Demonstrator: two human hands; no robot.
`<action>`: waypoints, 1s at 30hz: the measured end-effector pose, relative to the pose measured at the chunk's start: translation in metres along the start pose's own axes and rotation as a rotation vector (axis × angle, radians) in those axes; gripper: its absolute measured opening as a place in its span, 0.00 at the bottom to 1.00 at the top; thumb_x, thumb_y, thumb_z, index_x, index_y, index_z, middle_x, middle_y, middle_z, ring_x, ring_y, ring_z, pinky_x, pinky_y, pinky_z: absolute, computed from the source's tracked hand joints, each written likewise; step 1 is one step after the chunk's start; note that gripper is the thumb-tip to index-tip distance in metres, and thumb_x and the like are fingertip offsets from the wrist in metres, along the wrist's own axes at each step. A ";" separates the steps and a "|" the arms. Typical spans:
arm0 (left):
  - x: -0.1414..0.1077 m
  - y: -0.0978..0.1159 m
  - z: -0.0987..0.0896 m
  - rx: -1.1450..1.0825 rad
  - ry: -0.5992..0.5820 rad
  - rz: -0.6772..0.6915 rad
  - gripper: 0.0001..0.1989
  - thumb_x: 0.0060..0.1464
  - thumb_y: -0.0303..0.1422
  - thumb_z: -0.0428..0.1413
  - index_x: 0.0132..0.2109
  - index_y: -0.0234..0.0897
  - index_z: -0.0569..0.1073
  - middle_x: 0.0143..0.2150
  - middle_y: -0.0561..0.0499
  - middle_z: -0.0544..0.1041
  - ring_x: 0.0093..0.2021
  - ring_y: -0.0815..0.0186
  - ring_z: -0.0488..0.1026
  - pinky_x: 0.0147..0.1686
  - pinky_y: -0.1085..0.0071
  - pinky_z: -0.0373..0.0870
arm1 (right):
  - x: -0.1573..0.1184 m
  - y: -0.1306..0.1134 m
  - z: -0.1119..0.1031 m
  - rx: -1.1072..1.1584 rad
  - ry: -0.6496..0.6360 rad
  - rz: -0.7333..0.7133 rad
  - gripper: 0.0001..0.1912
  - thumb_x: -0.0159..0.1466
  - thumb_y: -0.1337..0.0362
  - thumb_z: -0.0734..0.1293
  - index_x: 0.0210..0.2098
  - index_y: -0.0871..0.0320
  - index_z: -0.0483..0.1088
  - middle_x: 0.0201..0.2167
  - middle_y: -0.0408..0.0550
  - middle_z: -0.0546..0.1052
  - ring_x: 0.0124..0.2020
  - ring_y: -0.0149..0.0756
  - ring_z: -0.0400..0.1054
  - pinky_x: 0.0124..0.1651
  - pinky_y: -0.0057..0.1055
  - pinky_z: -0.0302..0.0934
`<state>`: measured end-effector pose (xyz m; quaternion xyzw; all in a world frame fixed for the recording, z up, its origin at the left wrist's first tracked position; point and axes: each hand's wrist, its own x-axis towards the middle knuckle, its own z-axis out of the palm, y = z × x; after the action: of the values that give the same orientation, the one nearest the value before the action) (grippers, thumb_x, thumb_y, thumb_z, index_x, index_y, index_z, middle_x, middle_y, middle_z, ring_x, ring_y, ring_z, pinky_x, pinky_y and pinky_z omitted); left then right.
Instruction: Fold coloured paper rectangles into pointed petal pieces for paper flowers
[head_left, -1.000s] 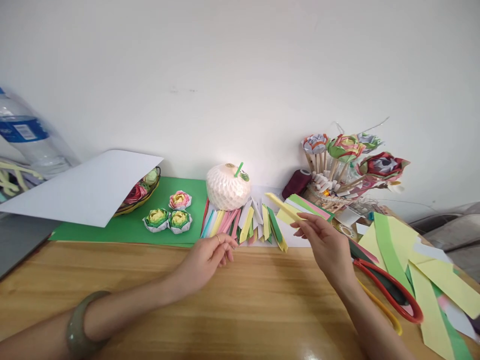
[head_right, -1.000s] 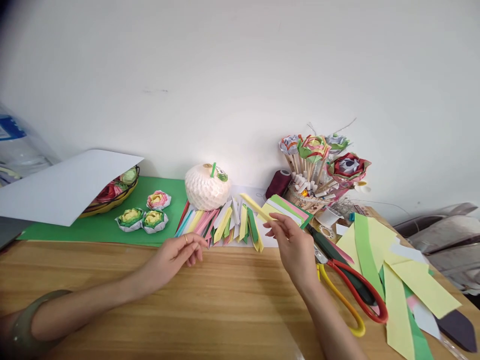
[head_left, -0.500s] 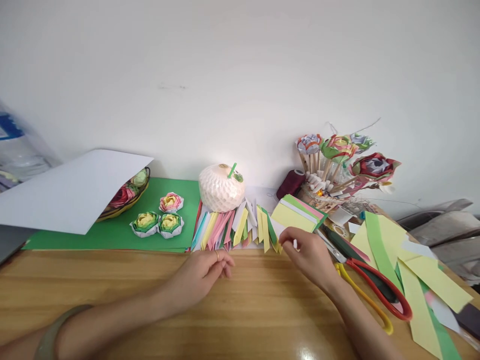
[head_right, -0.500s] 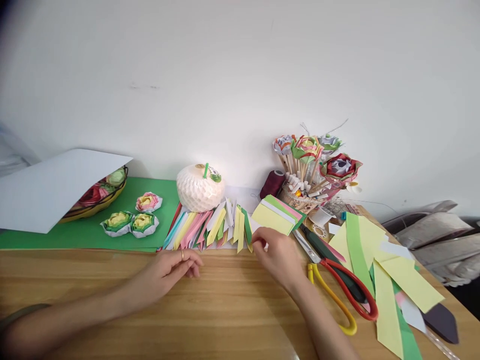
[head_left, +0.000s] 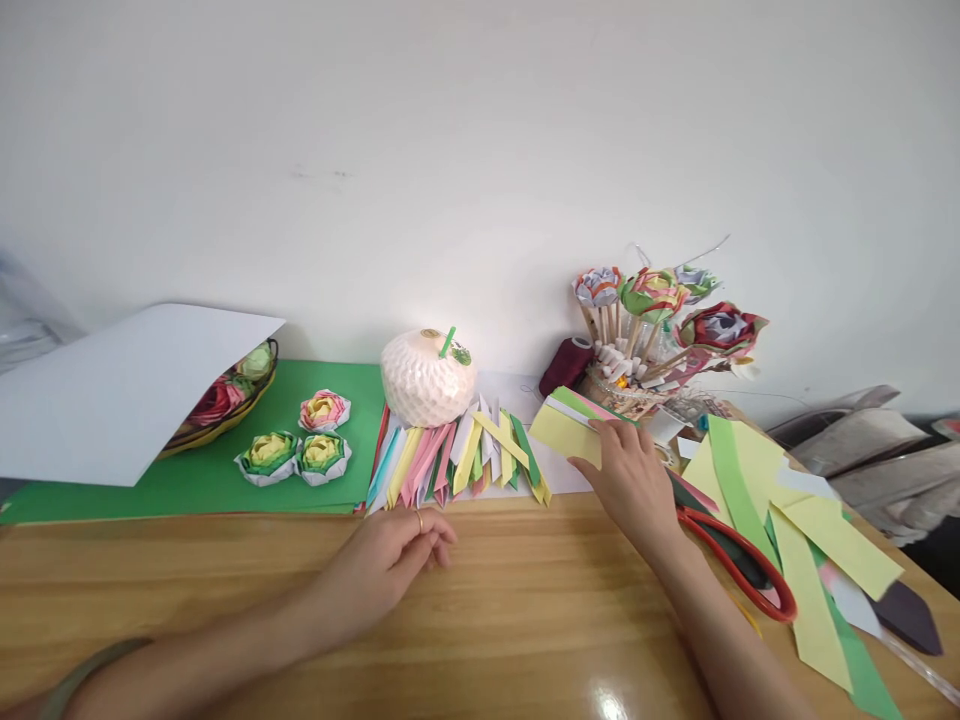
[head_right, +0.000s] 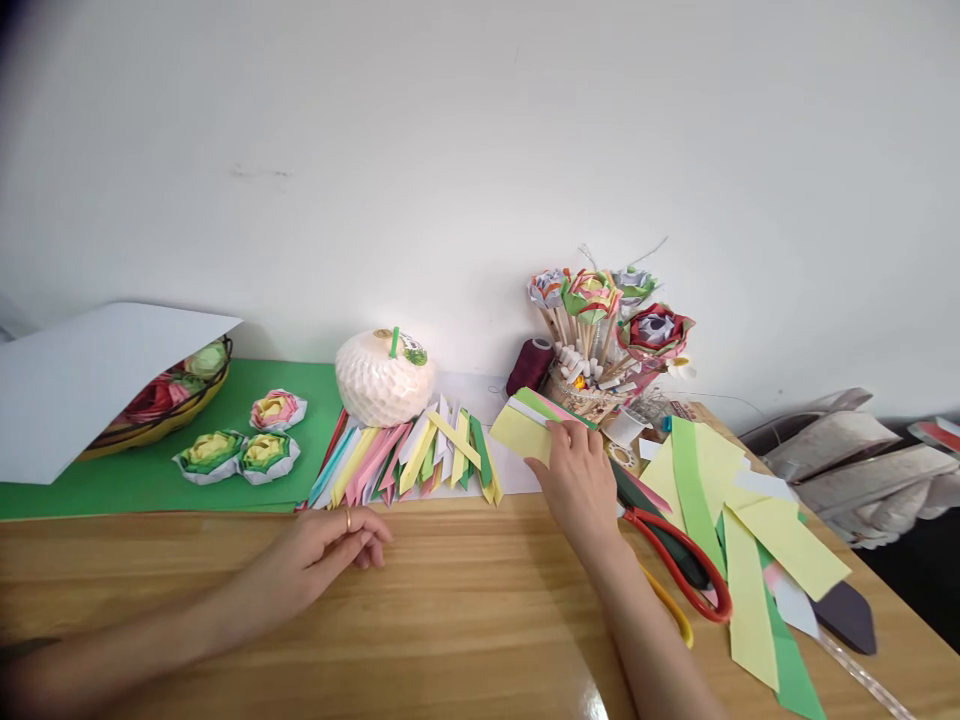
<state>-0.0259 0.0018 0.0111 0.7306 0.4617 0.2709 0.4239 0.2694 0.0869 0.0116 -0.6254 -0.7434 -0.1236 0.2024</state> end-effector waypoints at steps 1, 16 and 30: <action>0.000 -0.001 0.000 0.001 0.001 0.004 0.14 0.58 0.31 0.41 0.38 0.37 0.71 0.32 0.50 0.77 0.33 0.66 0.74 0.37 0.71 0.68 | 0.001 0.002 0.002 -0.027 -0.006 0.012 0.17 0.58 0.62 0.65 0.46 0.62 0.66 0.44 0.62 0.70 0.47 0.57 0.62 0.45 0.49 0.59; 0.001 -0.004 0.002 0.010 0.008 0.027 0.15 0.58 0.32 0.41 0.38 0.36 0.72 0.31 0.49 0.77 0.32 0.66 0.74 0.36 0.71 0.69 | 0.009 0.018 -0.007 -0.044 0.026 0.216 0.12 0.63 0.64 0.57 0.34 0.56 0.71 0.34 0.49 0.75 0.34 0.41 0.67 0.30 0.31 0.53; 0.000 -0.008 0.003 0.042 -0.022 0.035 0.15 0.59 0.32 0.41 0.39 0.38 0.72 0.32 0.51 0.77 0.33 0.66 0.74 0.39 0.71 0.68 | 0.008 0.028 -0.011 -0.015 -0.107 0.264 0.12 0.59 0.67 0.59 0.40 0.57 0.71 0.36 0.49 0.76 0.33 0.40 0.69 0.31 0.31 0.54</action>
<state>-0.0273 0.0024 0.0032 0.7502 0.4497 0.2603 0.4089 0.2975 0.0944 0.0225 -0.7248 -0.6636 -0.0678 0.1723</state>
